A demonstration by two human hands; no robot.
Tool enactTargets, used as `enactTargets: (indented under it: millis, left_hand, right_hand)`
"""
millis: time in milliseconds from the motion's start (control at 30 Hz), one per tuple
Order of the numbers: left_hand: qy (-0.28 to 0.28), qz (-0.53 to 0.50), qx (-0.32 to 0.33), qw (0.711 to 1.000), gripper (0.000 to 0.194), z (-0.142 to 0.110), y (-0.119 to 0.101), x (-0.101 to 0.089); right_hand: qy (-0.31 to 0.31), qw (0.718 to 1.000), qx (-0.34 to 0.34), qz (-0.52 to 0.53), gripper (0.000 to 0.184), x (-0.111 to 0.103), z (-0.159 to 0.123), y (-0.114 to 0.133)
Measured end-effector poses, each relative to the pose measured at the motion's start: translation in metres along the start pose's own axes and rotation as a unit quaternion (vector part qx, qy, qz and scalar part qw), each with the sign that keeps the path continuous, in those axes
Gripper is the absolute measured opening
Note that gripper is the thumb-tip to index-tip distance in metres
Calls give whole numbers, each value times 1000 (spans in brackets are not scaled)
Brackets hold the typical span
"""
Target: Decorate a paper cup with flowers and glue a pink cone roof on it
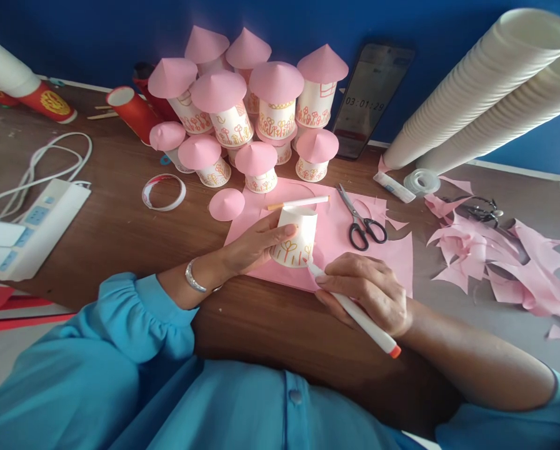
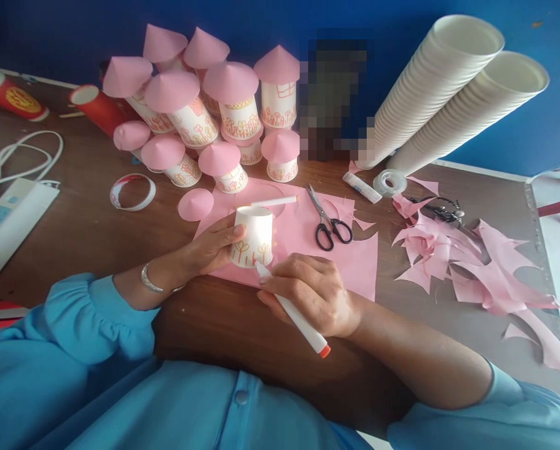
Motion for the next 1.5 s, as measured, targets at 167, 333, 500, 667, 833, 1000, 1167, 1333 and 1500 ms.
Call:
enactTargets:
  millis: [167,333,500,667,833,1000,1167,1333,1500]
  left_hand:
    - [-3,15,-5,1000,59,-1,-1,0]
    - [-1,23,-9,1000,59,-1,-3,2]
    - [0,17,-12,1000,58,-2,-3,2]
    - [0,17,-18,1000,60,-2,0,1]
    - [3,20,-12,1000,58,-1,0,1]
    - [13,16,-12,1000,57,-2,0,3]
    - [10,21,-15,1000,59,-2,0,2]
    - [11,20,-9,1000,57,-1,-1,2]
    - [1,23,-7,1000,56,-2,-1,2]
  right_hand:
    - [-4,1000,2,-13,19,2,0,-1]
    - [-12,1000,3,-15,16,3,-1,-2]
    - [-5,1000,5,-14,15,4,-1,-2]
    - [-2,1000,8,-21,14,4,-1,-3]
    - [0,1000,7,-18,16,4,-1,-3]
    - [7,1000,6,-17,16,5,0,-3]
    - [4,1000,5,-21,16,4,0,-2]
    - [2,1000,7,-22,17,4,0,-2]
    - [-4,999,15,-29,16,4,-1,-4]
Point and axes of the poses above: each hand's wrist, its own z-axis towards the middle knuckle, its own x-axis out of the palm, y = z × x, the point moved 8 cm from there along z, towards the middle knuckle, and after that the axes turned 4 degrees about -y, right-handed, at the moved point
